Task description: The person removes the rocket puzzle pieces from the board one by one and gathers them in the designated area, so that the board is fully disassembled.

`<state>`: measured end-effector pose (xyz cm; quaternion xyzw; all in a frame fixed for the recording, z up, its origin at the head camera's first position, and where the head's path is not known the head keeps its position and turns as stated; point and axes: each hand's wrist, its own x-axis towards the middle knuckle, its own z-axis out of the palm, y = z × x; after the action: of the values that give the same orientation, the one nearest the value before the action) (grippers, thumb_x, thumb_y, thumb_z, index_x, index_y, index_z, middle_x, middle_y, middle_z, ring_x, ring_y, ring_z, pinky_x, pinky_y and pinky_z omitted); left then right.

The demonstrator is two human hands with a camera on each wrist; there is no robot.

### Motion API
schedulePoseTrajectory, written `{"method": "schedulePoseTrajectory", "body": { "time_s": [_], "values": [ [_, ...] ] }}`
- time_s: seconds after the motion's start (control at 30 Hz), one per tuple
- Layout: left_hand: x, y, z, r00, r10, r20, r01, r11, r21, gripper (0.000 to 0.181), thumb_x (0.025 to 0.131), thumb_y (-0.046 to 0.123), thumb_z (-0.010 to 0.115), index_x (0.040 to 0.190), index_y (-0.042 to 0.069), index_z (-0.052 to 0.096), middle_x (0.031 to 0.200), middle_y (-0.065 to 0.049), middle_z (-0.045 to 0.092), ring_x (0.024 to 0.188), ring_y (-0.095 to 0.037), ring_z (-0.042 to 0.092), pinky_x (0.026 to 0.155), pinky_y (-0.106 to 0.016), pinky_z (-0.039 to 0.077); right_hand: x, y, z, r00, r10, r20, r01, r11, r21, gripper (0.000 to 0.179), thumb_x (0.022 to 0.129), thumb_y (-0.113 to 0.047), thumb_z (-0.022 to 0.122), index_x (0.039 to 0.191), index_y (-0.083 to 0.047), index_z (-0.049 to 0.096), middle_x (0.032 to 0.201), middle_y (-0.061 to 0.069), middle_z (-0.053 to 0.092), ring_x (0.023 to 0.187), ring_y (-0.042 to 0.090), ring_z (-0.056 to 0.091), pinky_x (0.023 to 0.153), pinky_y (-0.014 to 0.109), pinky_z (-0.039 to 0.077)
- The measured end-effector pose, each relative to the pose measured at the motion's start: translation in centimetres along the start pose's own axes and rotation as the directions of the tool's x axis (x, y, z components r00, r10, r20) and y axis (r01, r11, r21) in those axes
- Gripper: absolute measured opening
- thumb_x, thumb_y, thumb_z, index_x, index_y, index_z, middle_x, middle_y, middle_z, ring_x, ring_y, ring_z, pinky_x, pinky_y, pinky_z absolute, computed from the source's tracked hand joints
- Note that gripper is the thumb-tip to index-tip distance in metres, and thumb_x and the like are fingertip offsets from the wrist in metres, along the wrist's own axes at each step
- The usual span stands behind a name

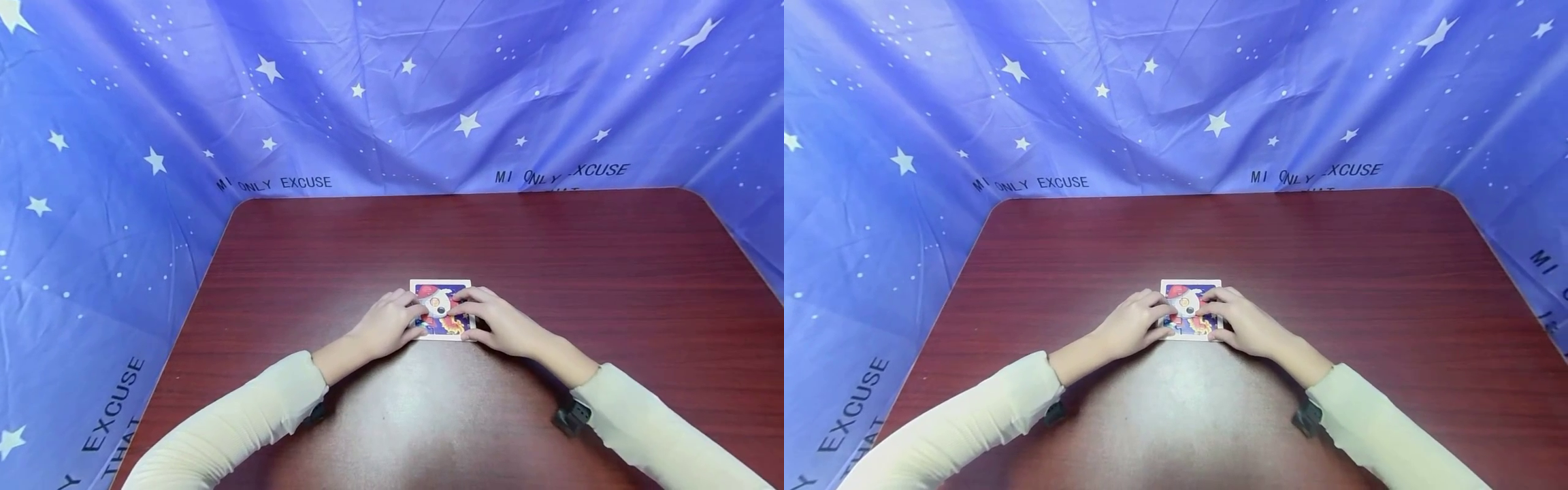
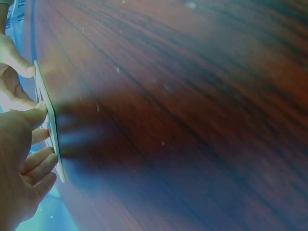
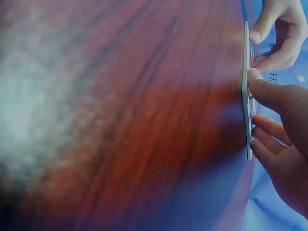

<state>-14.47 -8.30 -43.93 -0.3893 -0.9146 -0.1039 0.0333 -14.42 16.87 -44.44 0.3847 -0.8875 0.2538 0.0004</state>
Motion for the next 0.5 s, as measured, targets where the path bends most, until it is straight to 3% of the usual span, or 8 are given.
{"method": "schedulePoseTrajectory", "body": {
  "time_s": [0.5],
  "values": [
    [-0.03,-0.48,0.08,1.0,-0.019,0.011,0.02,0.999,-0.036,0.033,0.09,0.037,0.065,0.113,0.014,0.068,0.11,-0.002,0.065,0.102,-0.016,0.056,0.09,-0.032,0.047,0.53,-0.07,-0.19,0.999,0.009,0.039,-0.009,1.0,-0.02,0.034,0.081,-0.022,0.076,0.114,-0.013,0.068,0.125,0.008,0.06,0.116,0.023,0.053,0.097,0.041,0.046]
  ]
}}
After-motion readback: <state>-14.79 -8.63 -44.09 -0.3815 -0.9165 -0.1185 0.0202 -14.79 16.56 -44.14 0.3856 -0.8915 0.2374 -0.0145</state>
